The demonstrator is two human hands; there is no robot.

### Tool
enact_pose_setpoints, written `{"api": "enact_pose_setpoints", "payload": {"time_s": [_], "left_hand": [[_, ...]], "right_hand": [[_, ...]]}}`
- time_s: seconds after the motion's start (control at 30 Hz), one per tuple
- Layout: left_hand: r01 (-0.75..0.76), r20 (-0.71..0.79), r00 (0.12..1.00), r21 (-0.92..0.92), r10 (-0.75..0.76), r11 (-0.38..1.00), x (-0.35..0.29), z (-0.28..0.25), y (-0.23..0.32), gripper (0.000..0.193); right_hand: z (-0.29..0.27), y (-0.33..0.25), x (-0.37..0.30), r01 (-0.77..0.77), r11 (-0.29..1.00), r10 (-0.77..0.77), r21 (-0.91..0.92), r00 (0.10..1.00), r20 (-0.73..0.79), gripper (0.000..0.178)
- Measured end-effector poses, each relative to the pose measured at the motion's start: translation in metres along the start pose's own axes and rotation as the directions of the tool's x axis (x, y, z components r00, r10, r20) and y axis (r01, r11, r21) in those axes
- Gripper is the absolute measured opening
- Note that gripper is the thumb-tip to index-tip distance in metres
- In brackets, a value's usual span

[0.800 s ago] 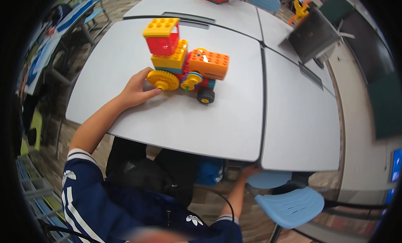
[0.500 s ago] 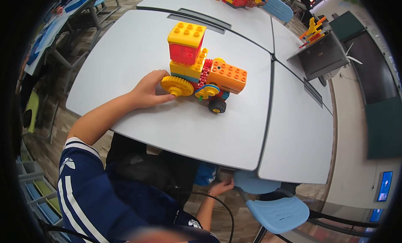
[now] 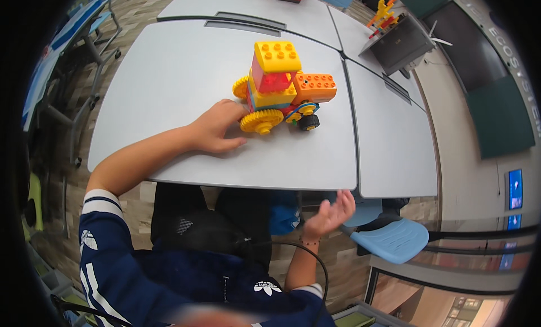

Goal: The person assembles a toy vehicle using colorful building blocks, then disassembles it into individual pieces. They handle wheels, rods, and various block shapes, placing them on the table.

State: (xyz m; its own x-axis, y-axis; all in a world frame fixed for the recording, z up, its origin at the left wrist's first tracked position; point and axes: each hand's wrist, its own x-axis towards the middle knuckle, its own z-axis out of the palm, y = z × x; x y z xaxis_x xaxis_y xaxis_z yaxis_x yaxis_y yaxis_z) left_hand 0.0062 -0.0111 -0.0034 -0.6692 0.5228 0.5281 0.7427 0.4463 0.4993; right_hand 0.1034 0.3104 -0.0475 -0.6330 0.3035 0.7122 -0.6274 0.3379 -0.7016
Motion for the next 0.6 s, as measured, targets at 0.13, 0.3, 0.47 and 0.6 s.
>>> {"api": "enact_pose_setpoints", "payload": {"time_s": [0.13,0.3,0.47,0.6], "left_hand": [[-0.108,0.034,0.994,0.044,0.107,0.993,-0.001,0.001,0.01,0.042],[0.12,-0.277,0.954,-0.002,-0.116,0.993,-0.004,-0.004,0.001,0.039],[0.288,-0.317,0.826,-0.473,-0.466,0.832,-0.001,-0.003,-0.026,0.053],[0.235,-0.114,0.943,-0.442,-0.314,0.866,-0.001,0.001,-0.032,0.065]], "right_hand": [[0.056,-0.013,0.022,-0.115,0.993,0.103,0.02,0.948,0.301,0.051],[0.108,-0.017,0.039,-0.445,0.887,0.383,0.122,0.858,0.343,0.062],[0.137,-0.027,0.039,-0.568,0.794,0.474,0.218,0.802,0.363,0.065],[0.15,-0.032,0.038,-0.615,0.731,0.502,0.297,0.778,0.377,0.058]]}}
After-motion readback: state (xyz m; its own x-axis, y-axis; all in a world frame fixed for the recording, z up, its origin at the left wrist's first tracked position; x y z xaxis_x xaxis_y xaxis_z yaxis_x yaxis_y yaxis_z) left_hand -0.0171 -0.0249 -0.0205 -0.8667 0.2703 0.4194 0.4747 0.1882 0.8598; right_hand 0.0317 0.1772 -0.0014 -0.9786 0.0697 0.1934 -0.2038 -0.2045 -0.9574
